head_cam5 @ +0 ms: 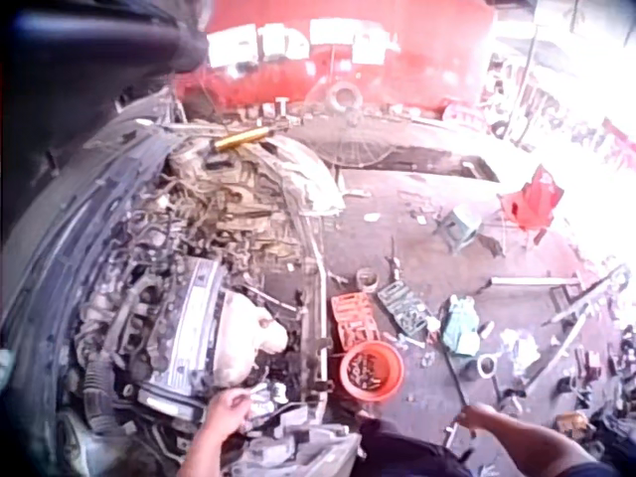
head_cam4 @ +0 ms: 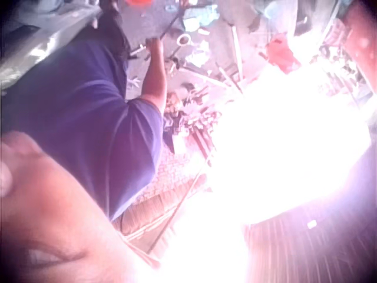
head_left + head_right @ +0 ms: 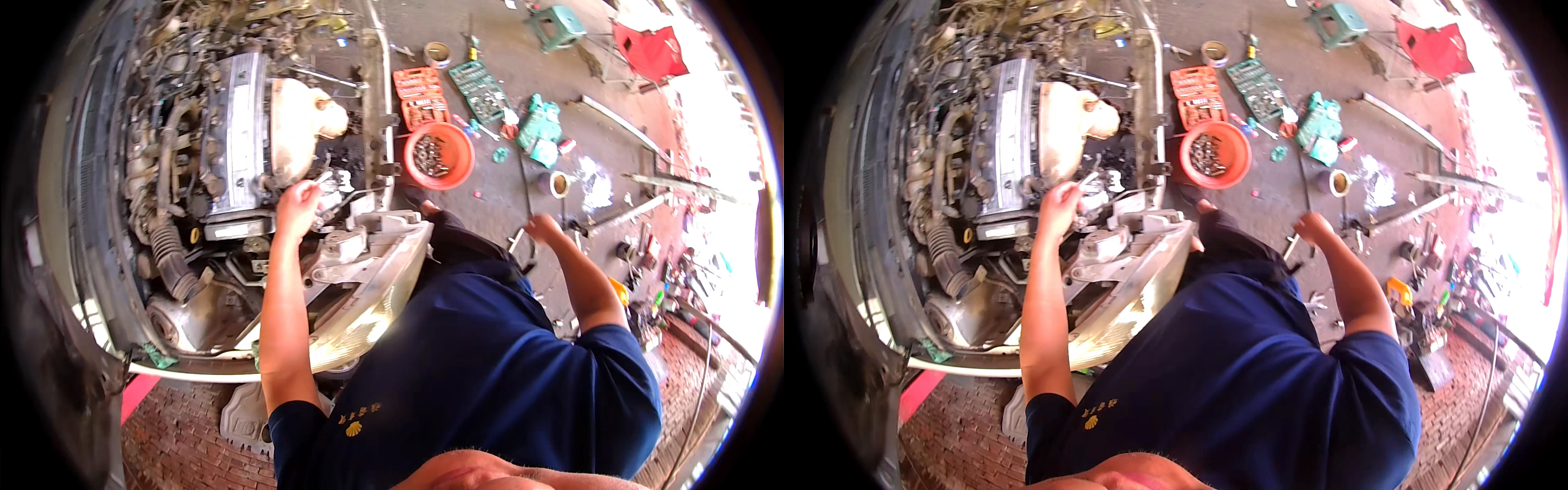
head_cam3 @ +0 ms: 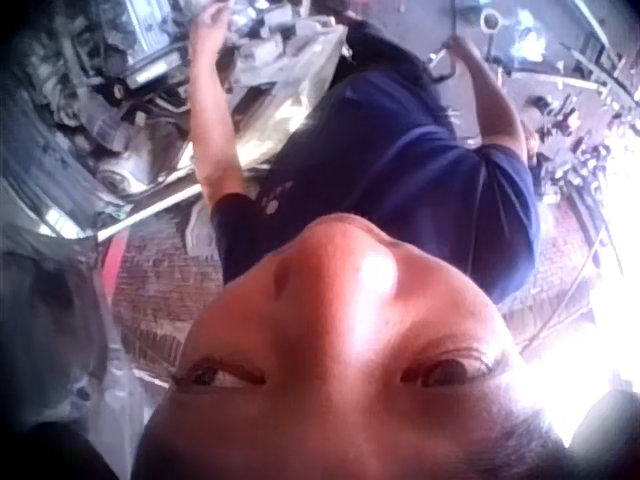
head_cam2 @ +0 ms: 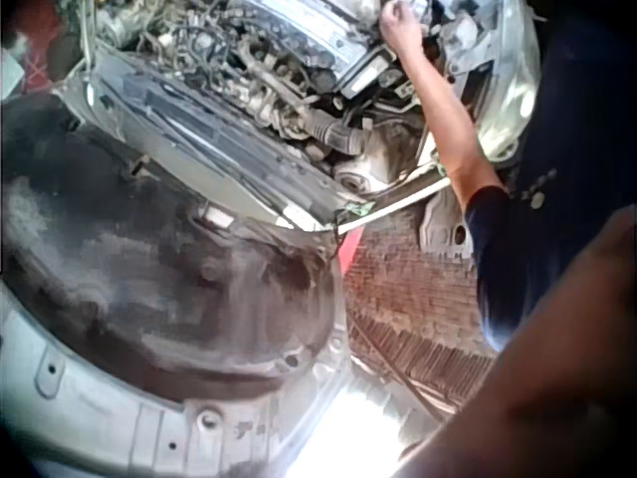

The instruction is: The person works on a car engine, using a socket wrench to loosen or tighten bolts on the engine block, sorting through a red bowl of various nuts and bolts, and wiping down a section of the car frame with a green cloth.

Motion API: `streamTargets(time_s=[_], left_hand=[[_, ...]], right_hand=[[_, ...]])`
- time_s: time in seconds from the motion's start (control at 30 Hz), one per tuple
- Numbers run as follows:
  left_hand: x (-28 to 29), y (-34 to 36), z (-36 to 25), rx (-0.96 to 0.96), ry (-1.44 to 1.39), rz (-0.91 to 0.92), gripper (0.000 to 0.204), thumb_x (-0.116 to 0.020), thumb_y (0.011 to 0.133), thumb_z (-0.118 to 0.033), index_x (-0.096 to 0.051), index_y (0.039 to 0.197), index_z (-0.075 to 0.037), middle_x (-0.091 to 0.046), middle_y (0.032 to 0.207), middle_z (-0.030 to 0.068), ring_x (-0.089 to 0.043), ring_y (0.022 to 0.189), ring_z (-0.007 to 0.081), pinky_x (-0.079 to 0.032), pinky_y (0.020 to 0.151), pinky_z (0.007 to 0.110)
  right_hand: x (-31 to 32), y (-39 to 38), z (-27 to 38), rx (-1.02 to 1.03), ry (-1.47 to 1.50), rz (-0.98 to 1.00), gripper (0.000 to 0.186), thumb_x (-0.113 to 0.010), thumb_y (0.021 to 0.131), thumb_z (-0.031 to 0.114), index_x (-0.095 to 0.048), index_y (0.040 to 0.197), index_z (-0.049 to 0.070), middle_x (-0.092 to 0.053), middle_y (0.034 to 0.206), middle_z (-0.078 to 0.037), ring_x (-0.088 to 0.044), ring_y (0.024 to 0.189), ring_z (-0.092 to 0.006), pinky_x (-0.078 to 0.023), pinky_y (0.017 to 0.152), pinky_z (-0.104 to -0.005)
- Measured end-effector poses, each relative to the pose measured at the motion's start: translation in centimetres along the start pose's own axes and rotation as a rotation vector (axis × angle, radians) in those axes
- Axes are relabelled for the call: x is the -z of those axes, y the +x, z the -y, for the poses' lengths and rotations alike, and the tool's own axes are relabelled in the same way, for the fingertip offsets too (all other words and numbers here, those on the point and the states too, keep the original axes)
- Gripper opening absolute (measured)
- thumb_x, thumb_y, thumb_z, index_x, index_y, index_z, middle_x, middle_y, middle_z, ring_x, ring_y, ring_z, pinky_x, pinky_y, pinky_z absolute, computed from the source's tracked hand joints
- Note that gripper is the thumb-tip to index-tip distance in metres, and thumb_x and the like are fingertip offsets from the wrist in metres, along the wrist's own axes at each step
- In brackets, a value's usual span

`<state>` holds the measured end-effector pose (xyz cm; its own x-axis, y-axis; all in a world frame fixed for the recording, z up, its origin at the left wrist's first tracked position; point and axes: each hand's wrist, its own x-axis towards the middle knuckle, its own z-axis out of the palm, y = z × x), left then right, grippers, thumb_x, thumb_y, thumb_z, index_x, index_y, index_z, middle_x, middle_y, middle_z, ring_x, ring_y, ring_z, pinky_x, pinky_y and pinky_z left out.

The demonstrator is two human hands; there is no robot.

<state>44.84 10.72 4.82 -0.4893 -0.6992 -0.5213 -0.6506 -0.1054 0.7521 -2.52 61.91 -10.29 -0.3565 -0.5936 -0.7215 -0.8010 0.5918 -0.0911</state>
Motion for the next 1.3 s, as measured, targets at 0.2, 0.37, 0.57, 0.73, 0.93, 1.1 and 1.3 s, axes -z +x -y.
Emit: streamTargets(time_s=[0.2,0.37,0.57,0.73,0.93,1.1,1.3], left_hand=[[-0.4,0.4,-1.0,-0.069,0.072,0.03,0.032,-0.067,0.104,-0.032,-0.075,0.096,-0.003,-0.075,0.073,0.0045,-0.068,0.067,0.0128,-0.05,0.066,0.032],[0.8,-0.4,0.3,-0.065,0.113,-0.059,0.028,-0.066,0.102,-0.029,-0.075,0.099,-0.003,-0.074,0.072,0.0059,-0.068,0.066,0.0148,-0.051,0.065,0.033],[-0.4,0.6,-2.1,-0.087,0.093,-0.101,0.027,-0.07,0.1,-0.028,-0.074,0.101,-0.002,-0.073,0.074,0.009,-0.073,0.067,0.0196,-0.054,0.066,0.036],[-1.0,-3.9,0.1,0.08,0.303,-0.375,0.02,-0.075,0.093,-0.031,-0.075,0.095,-0.011,-0.071,0.072,0.0119,-0.072,0.069,0.0361,-0.056,0.064,0.049],[0.8,1.7,-3.4,-0.043,0.398,-0.3,0.024,-0.068,0.097,-0.032,-0.072,0.096,-0.009,-0.074,0.084,0.0133,-0.072,0.082,0.0405,-0.057,0.073,0.053],[-0.8,-2.7,-4.7,0.214,0.38,-0.364,0.023,-0.069,0.091,-0.029,-0.066,0.088,-0.006,-0.072,0.084,0.0142,-0.072,0.084,0.0393,-0.057,0.074,0.052],[-2.0,0.2,-1.5,-0.037,0.344,-0.55,0.026,-0.07,0.09,-0.031,-0.067,0.082,-0.007,-0.071,0.075,0.0146,-0.072,0.077,0.0395,-0.058,0.071,0.052]], right_hand=[[-8.6,-2.1,-3.7,-0.023,0.094,0.249,0.031,-0.068,0.095,0.033,-0.077,0.12,0.016,-0.075,0.115,-0.016,-0.072,0.112,-0.0381,-0.058,0.094,-0.0494],[6.4,2.6,9.3,0.167,0.247,-0.038,0.029,-0.067,0.099,0.032,-0.075,0.111,0.007,-0.076,0.105,-0.025,-0.073,0.106,-0.0438,-0.056,0.091,-0.055],[31.0,12.2,28.0,0.629,0.575,-0.607,0.029,-0.072,0.099,0.024,-0.071,0.12,0.004,-0.076,0.109,-0.016,-0.075,0.098,-0.0387,-0.059,0.084,-0.0466],[46.9,28.6,52.5,1.061,0.487,-0.729,0.028,-0.07,0.097,0.02,-0.073,0.121,0.007,-0.076,0.101,-0.017,-0.075,0.093,-0.0362,-0.06,0.085,-0.0444],[73.9,71.3,47.0,1.018,-1.44,-1.255,0.039,-0.053,0.105,0.023,-0.068,0.141,0.019,-0.076,0.121,-0.015,-0.075,0.095,-0.0398,-0.061,0.074,-0.0554],[55.8,81.4,59.9,0.982,-1.321,-0.813,0.049,-0.048,0.106,0.017,-0.059,0.154,0.015,-0.074,0.132,-0.02,-0.075,0.11,-0.0407,-0.052,0.109,-0.0595],[70.1,80.5,60.1,0.957,-1.245,-0.885,0.049,-0.047,0.109,0.038,-0.06,0.148,0.01,-0.072,0.131,-0.025,-0.067,0.121,-0.0508,-0.055,0.1,-0.0603]])
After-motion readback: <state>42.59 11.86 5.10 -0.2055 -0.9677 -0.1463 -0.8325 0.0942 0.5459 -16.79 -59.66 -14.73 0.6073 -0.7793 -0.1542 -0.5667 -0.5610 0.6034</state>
